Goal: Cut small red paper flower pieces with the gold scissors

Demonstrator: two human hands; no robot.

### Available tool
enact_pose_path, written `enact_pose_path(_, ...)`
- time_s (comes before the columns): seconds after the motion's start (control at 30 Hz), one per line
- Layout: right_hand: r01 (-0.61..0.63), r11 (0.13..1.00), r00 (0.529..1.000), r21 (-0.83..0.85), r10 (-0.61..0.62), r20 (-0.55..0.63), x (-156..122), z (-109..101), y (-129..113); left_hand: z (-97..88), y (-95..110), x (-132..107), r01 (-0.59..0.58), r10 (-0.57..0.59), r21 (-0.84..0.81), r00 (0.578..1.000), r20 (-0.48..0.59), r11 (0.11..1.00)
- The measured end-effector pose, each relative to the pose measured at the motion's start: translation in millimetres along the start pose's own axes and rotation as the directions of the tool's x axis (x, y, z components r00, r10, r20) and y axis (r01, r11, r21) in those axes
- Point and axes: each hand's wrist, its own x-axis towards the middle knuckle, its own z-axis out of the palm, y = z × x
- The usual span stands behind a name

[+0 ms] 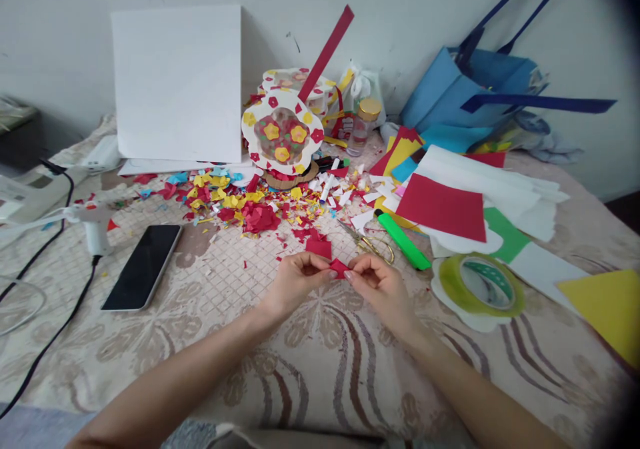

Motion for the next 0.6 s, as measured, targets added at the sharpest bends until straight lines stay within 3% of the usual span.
enact_pose_path(0.2,-0.002,1.0,1.0,-0.028,0.002,-0.005,-1.8,1.2,-1.5,3.3,-0.8,-1.0,-0.001,0.001,-0.106,1.0,0.009,0.994)
enact_pose_path(0.6,-0.047,0.996,0.999,-0.07,0.045,-0.022,-2.5,3.8,-2.5,4.0,-2.4,-1.4,-0.014,0.014,-0.076,1.0,0.003,0.997)
